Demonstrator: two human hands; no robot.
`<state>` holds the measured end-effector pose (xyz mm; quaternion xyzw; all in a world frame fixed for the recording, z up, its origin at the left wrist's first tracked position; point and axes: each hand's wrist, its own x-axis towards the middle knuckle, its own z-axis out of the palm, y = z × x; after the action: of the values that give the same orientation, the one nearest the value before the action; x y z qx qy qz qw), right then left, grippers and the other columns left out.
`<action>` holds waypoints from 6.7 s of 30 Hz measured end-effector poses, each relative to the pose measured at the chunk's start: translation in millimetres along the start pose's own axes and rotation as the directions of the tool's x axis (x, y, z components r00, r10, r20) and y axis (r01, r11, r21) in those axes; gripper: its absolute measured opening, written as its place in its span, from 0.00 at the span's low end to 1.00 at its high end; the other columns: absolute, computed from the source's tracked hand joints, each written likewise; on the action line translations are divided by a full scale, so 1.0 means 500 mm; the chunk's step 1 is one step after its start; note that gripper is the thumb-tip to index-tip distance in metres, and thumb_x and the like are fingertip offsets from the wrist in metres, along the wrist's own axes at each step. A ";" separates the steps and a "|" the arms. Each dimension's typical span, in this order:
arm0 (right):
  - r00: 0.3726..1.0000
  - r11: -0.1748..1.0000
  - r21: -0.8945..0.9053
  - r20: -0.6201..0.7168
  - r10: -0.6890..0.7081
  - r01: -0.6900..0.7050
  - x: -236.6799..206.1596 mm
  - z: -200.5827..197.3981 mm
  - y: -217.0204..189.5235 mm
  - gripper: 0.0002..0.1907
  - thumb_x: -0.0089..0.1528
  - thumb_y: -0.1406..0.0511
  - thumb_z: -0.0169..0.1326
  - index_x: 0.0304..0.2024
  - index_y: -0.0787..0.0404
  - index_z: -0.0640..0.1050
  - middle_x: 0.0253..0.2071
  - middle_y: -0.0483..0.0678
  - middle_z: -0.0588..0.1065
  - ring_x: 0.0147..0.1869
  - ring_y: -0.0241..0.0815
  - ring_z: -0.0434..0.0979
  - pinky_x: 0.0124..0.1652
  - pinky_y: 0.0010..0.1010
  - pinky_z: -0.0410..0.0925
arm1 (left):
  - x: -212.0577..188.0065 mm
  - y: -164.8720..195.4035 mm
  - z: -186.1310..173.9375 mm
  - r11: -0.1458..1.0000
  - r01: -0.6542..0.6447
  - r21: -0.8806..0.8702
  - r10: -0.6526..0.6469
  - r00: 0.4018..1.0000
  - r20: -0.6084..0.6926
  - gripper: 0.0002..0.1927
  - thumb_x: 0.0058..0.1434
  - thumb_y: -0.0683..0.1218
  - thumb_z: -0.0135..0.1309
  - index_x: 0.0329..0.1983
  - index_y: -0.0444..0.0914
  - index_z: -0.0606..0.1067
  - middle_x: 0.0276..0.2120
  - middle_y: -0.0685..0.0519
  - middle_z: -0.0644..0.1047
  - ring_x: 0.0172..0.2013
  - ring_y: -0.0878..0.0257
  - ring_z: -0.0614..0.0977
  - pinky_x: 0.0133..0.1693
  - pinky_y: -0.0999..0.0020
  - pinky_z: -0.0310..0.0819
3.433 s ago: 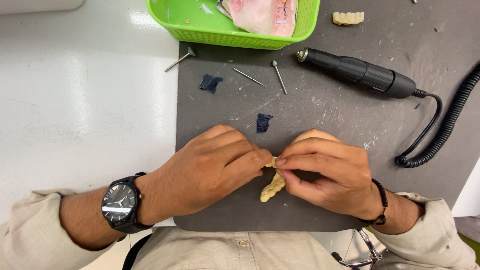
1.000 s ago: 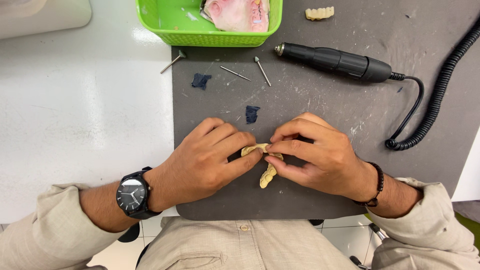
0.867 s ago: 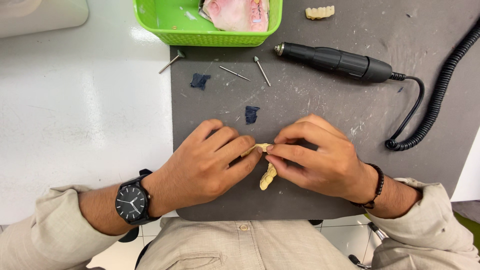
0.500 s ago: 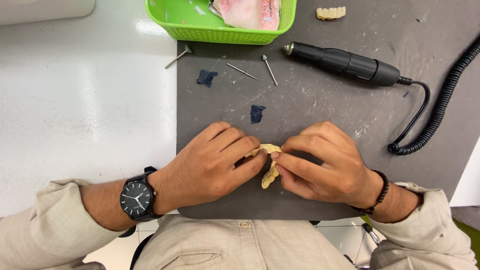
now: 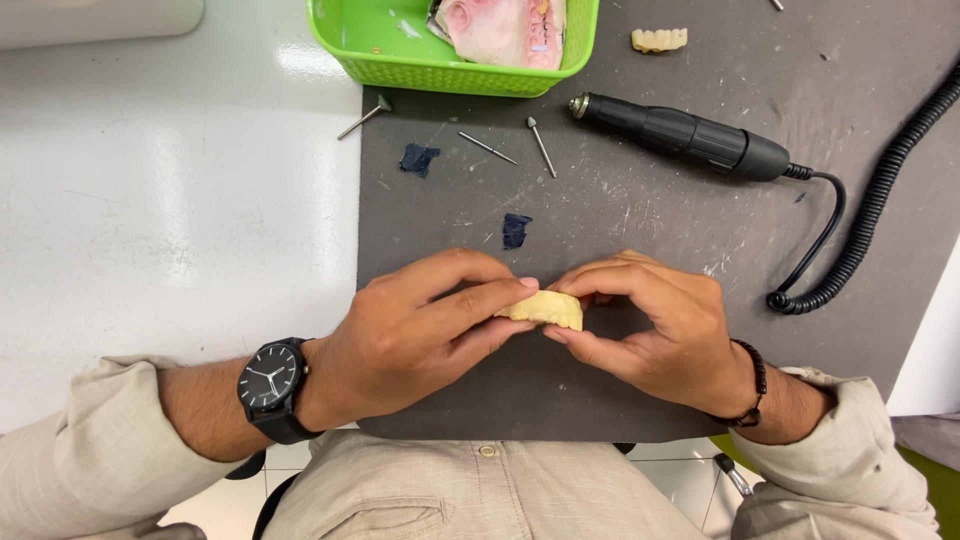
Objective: The person works on an acrylic denture at a lab bench, holding and turning it to check the fit of the teeth and pressing a dark strip against the teeth. They pick a small tooth component from a storage bin, then use a rotary tool with a brush bit to grind and polish the small component by hand.
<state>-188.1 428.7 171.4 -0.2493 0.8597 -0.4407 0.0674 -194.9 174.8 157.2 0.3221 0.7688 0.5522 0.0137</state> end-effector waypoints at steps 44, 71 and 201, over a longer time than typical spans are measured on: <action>0.997 0.854 0.516 -0.066 -0.036 0.065 -0.048 0.018 0.020 0.28 0.60 0.75 0.68 0.56 0.62 0.67 0.50 0.57 0.79 0.52 0.43 0.85 0.48 0.30 0.81 | 0.011 0.001 -0.006 0.996 -0.090 -0.014 0.088 0.988 -0.130 0.22 0.63 0.45 0.70 0.55 0.33 0.74 0.55 0.45 0.77 0.53 0.53 0.84 0.53 0.64 0.83; 0.912 0.423 0.809 0.343 0.225 -0.409 -0.050 -0.007 0.055 0.11 0.69 0.73 0.55 0.52 0.72 0.71 0.59 0.64 0.76 0.61 0.48 0.79 0.60 0.41 0.75 | 0.005 -0.011 0.001 0.968 -0.203 0.150 0.203 0.979 0.015 0.18 0.61 0.48 0.72 0.50 0.39 0.79 0.47 0.55 0.78 0.49 0.61 0.80 0.56 0.54 0.64; 0.987 0.814 0.559 0.080 0.136 -0.158 -0.038 0.001 0.029 0.15 0.61 0.74 0.64 0.49 0.75 0.78 0.45 0.57 0.81 0.48 0.40 0.83 0.47 0.29 0.78 | 0.003 -0.003 -0.013 0.974 -0.175 0.147 0.171 0.985 0.037 0.20 0.56 0.43 0.72 0.50 0.41 0.79 0.40 0.58 0.73 0.38 0.65 0.75 0.44 0.64 0.63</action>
<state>-176.7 444.5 157.8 -0.1591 0.7069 -0.6633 0.1871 -199.4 170.1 158.8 0.3946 0.7768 0.4883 -0.0495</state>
